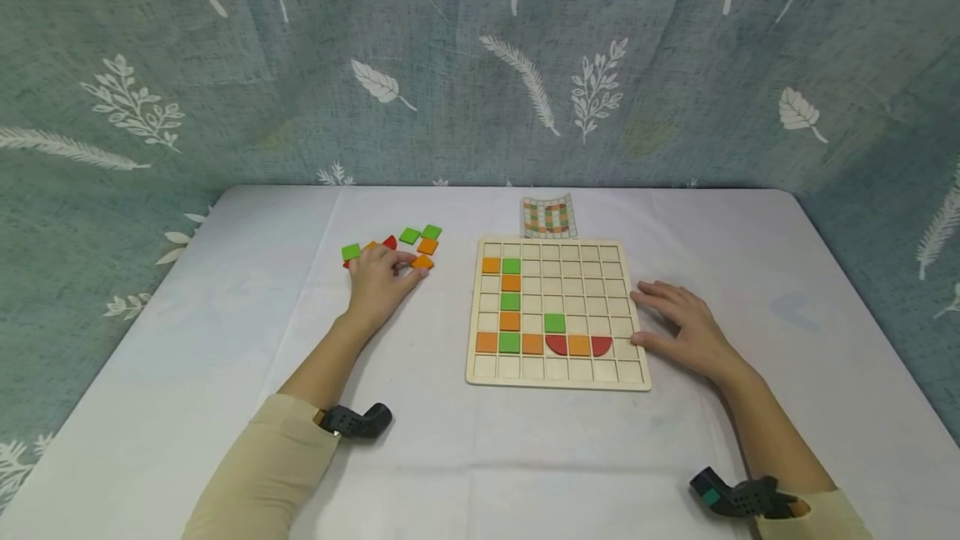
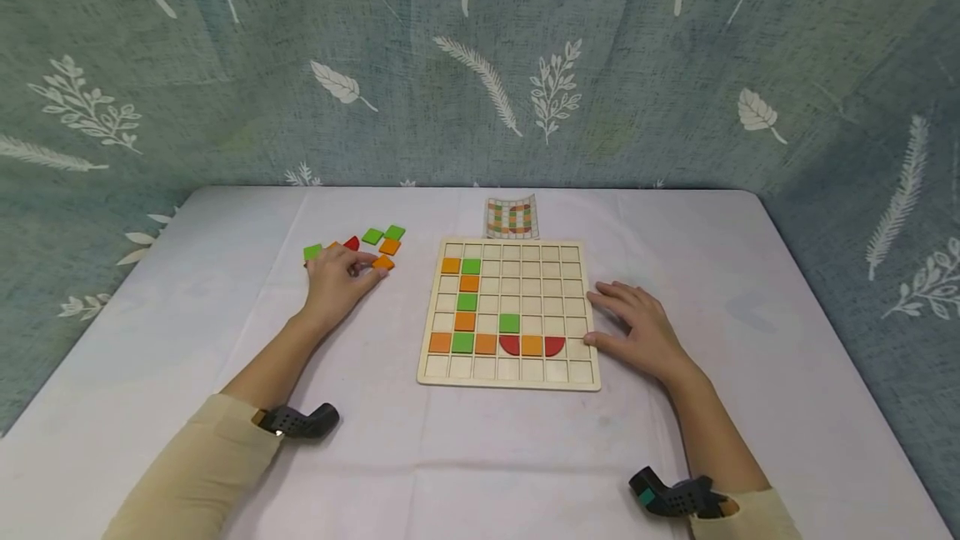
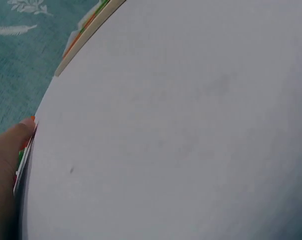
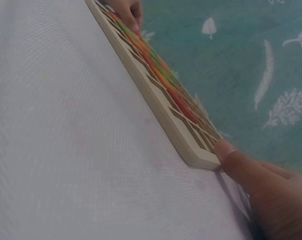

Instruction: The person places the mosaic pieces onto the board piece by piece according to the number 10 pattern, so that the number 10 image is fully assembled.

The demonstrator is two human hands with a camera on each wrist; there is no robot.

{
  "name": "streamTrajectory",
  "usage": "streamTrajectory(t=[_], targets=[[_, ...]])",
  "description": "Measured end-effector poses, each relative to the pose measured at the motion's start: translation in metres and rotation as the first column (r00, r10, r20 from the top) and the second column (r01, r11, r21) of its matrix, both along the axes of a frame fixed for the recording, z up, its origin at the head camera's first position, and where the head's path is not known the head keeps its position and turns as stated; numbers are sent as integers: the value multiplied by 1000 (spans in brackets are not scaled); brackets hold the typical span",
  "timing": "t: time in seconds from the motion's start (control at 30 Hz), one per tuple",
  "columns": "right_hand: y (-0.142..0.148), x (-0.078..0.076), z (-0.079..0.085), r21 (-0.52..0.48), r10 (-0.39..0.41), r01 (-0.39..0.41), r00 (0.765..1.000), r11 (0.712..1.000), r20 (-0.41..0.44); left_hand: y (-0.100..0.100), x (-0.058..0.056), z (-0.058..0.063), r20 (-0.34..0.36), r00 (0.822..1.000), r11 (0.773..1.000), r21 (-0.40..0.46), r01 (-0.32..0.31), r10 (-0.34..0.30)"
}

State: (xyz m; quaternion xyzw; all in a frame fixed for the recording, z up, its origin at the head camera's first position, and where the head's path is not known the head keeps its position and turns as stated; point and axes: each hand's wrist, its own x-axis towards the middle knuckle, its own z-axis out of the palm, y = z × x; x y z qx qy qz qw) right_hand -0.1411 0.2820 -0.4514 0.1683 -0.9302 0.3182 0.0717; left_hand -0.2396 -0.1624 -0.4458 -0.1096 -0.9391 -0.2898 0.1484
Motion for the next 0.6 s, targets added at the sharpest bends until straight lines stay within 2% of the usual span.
streamTrajectory(t=[0.27,0.6], targets=[[-1,0,1,13,-5,5,1000,1000,11,21,6,3,17,1000,999,26,22,-22],[-1,1,1,8,4,-4,1000,1000,4,53,9,1,-12,990,987,74,142,-142]])
